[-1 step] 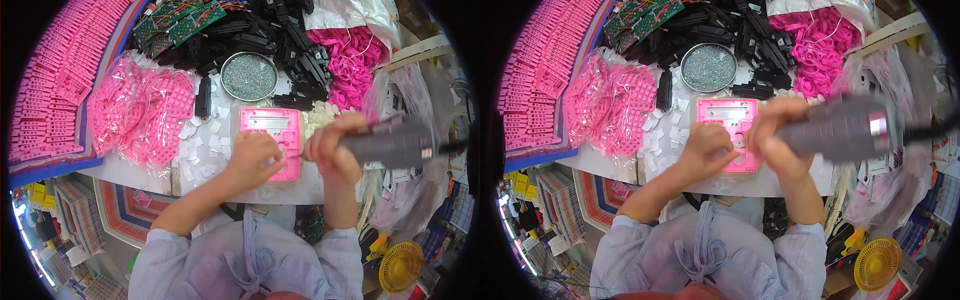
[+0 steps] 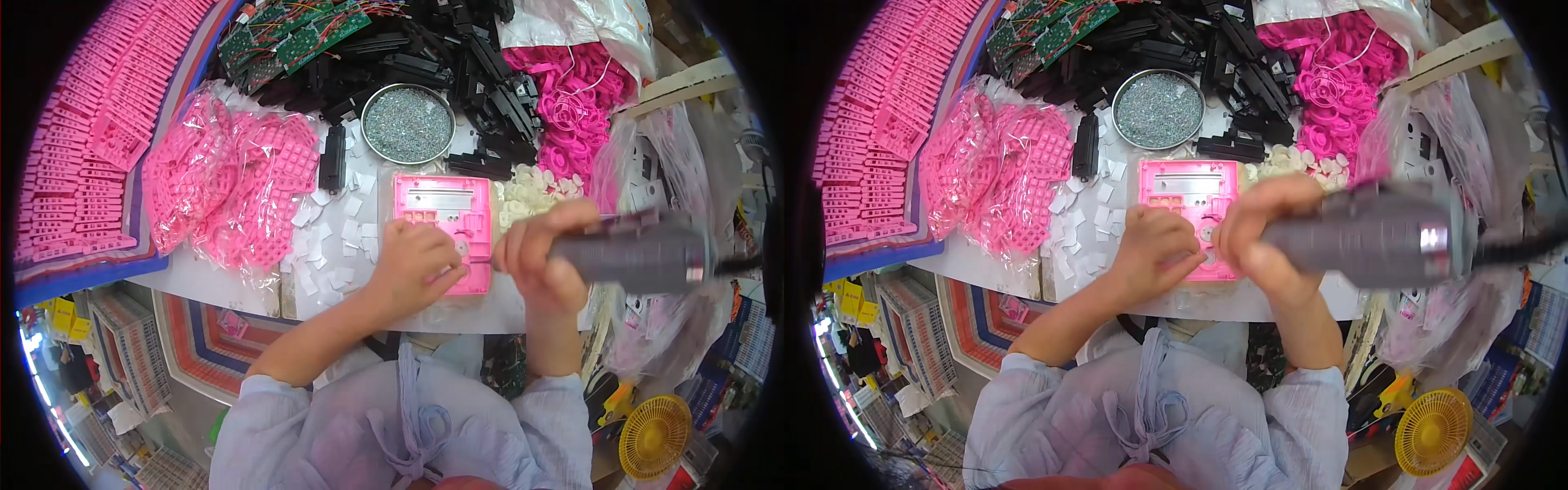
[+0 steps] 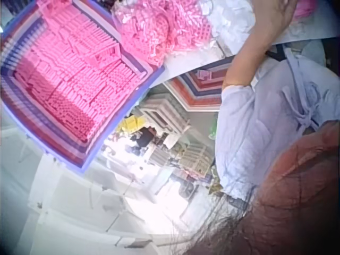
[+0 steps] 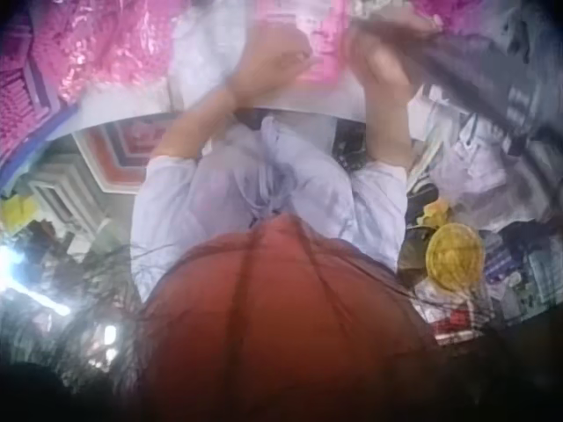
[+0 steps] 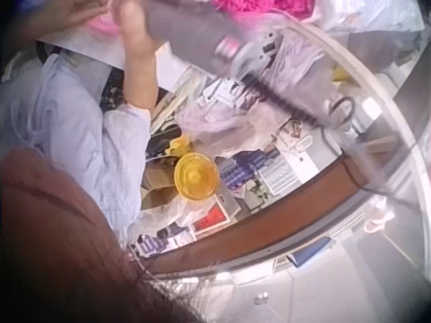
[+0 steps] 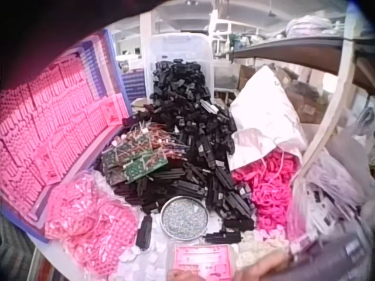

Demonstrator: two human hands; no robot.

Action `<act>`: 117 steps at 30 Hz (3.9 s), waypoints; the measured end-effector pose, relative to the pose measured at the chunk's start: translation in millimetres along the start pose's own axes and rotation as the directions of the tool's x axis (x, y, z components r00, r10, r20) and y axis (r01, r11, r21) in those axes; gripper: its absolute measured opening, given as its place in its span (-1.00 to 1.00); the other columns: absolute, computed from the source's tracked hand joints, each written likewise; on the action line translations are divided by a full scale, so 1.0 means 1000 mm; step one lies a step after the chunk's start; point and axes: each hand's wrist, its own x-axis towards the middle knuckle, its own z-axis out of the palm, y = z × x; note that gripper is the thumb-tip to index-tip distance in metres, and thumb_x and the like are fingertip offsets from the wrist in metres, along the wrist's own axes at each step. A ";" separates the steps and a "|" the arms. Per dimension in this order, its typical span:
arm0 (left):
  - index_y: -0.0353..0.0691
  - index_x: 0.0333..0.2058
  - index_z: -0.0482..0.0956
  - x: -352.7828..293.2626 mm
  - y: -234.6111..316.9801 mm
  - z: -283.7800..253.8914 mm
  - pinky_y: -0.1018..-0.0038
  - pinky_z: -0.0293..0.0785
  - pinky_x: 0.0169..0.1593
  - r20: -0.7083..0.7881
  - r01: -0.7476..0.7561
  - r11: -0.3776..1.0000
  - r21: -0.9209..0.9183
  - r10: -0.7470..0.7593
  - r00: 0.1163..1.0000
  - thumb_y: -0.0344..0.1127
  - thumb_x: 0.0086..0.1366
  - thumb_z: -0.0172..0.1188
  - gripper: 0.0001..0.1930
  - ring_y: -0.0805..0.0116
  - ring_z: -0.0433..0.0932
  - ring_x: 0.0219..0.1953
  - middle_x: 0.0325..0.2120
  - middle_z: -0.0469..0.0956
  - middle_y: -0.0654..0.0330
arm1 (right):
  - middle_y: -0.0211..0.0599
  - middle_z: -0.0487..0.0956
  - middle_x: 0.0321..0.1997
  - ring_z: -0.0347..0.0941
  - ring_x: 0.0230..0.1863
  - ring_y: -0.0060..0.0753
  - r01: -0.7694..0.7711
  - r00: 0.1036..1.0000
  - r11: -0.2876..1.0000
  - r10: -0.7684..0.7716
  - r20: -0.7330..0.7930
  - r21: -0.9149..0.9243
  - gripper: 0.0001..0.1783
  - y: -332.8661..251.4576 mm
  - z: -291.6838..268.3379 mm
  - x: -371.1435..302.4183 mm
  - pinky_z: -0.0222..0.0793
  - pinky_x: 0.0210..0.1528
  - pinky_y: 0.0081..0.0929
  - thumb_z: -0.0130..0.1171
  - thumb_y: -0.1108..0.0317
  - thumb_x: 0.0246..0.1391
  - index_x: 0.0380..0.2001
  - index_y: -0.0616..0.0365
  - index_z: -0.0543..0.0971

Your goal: Assembling small electronic toys with plastic casings and circuit boards using a glue gun.

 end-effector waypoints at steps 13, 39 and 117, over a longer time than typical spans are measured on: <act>0.01 -0.29 0.64 -0.022 0.001 0.006 0.24 0.12 -0.03 -0.065 -0.182 0.973 0.140 0.192 0.979 -0.34 -0.02 0.40 -0.74 0.42 0.49 -0.32 -0.35 0.59 0.45 | -0.38 0.41 -0.53 0.33 -0.49 -0.47 -0.094 0.991 0.993 0.087 0.100 0.065 -0.62 -0.008 0.017 -0.020 0.35 -0.35 -0.37 0.28 0.38 0.14 -0.06 0.14 0.35; -0.06 -0.32 0.66 -0.007 -0.008 0.011 -0.08 0.19 0.28 0.171 -0.367 0.760 0.536 0.327 0.929 -0.10 0.08 0.30 -0.76 0.33 0.47 -0.04 -0.29 0.51 0.33 | -0.27 0.47 -0.50 0.43 -0.47 -0.44 -0.060 0.995 0.827 0.094 0.031 -0.560 -0.77 0.062 -0.024 -0.047 0.46 -0.34 -0.42 0.20 0.49 0.15 -0.29 0.14 0.32; -0.33 0.04 0.54 -0.077 -0.015 -0.073 0.59 0.41 -0.11 0.040 0.425 0.792 -0.439 -0.455 0.890 -0.47 0.35 0.11 -0.71 0.54 0.47 -0.14 -0.09 0.54 0.21 | -0.22 0.58 -0.37 0.53 -0.34 -0.14 -0.040 0.848 0.497 0.475 0.233 -0.867 -0.87 0.034 -0.001 0.010 0.45 -0.30 -0.31 0.29 0.47 0.03 -0.31 0.15 0.61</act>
